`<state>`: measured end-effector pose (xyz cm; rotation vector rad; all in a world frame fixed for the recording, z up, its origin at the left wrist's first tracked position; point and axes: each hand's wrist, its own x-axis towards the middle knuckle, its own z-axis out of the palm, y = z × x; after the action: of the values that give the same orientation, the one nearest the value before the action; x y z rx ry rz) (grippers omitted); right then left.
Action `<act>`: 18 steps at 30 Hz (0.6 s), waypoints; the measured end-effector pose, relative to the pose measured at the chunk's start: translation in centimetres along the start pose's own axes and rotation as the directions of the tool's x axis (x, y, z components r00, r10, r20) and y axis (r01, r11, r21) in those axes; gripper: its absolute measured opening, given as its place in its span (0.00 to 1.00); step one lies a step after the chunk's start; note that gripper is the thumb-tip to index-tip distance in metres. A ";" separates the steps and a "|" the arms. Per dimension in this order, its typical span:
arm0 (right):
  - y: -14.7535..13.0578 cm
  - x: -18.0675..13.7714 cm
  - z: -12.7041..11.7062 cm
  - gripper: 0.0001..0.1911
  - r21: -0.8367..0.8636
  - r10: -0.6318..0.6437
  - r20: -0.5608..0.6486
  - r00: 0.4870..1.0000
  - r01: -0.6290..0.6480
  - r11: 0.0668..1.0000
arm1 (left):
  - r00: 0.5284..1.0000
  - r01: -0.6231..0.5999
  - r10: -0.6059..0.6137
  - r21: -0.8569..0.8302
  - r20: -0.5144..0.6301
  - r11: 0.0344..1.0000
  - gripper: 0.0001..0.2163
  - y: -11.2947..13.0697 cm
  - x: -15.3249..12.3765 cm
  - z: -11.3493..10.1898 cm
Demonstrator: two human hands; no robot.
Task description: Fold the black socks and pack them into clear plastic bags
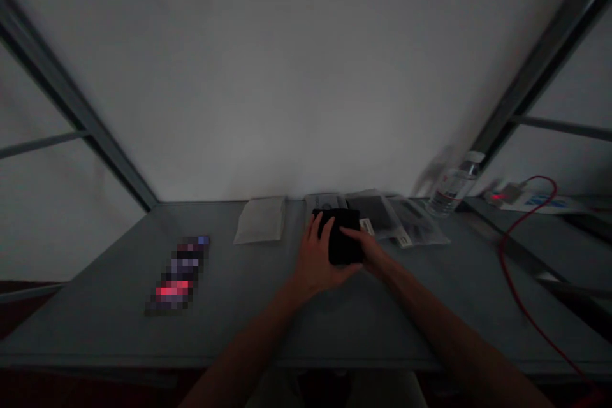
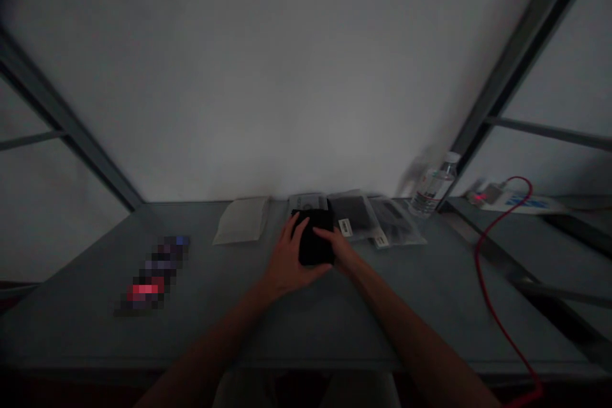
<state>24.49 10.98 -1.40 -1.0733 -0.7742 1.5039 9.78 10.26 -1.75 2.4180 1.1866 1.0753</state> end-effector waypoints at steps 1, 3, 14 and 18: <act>-0.4 -0.8 0.1 0.19 0.019 0.006 0.031 1.000 -0.007 1.000 | 1.000 -0.009 0.009 0.001 0.023 1.000 0.49 0.4 -0.4 -0.1; -0.9 -2.7 -0.1 0.26 0.039 -0.002 0.126 0.992 -0.003 0.999 | 0.999 -0.007 0.007 -0.006 0.047 1.000 0.50 1.2 -1.6 -0.3; 4.5 -9.4 -2.6 0.25 -0.034 -0.011 0.010 1.000 0.012 0.999 | 0.869 0.420 -0.489 -0.409 -0.074 0.810 0.12 5.3 -7.4 -0.1; 4.9 -9.9 -3.7 0.26 -0.242 -0.137 -0.212 0.967 0.084 0.967 | 0.680 0.526 -0.681 -0.466 -0.272 0.711 0.14 3.1 -9.4 0.9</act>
<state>26.16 0.07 -5.06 -1.3282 -0.8472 1.1901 8.50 1.21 -5.67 1.3498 1.6100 1.4482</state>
